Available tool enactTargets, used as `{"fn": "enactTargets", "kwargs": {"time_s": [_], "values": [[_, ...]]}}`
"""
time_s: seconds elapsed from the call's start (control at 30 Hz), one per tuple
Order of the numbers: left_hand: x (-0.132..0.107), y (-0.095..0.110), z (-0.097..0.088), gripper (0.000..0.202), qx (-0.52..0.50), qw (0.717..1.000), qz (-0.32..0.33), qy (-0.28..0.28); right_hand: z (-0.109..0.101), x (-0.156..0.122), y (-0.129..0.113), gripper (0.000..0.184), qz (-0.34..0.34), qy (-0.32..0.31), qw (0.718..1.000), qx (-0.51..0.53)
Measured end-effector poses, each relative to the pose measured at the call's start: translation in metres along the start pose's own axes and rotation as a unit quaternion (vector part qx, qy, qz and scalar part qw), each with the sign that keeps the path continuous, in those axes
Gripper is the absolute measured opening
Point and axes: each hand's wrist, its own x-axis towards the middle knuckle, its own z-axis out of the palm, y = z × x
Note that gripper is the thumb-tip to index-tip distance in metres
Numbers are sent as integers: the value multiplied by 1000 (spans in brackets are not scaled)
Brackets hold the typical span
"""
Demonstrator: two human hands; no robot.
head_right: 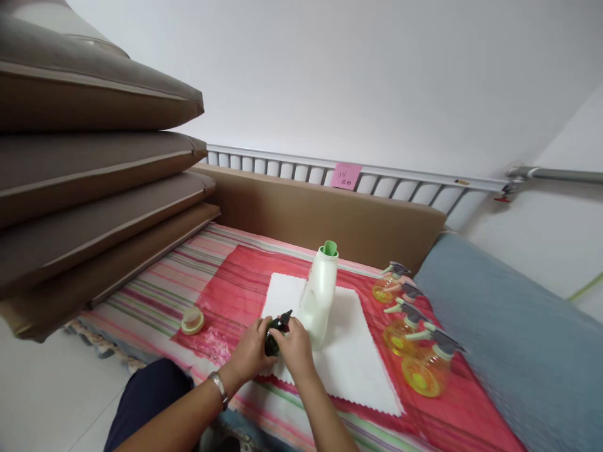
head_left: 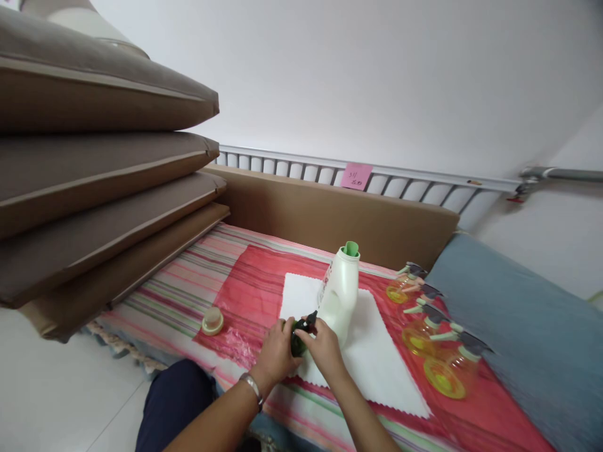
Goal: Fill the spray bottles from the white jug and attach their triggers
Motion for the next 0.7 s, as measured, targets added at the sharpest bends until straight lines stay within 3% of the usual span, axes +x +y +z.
{"fn": "enactTargets", "kwargs": {"time_s": [0.2, 0.47, 0.7], "values": [[-1, 0, 0, 83, -5, 1000, -3, 1, 2, 1, -9, 29, 24, 22, 998, -55], [-2, -2, 3, 81, -14, 1000, 3, 4, 11, -13, 9, 42, -20, 11, 999, 44], [-2, -1, 3, 84, -9, 1000, -3, 2, 13, -7, 10, 38, 24, 39, 999, 21]]}}
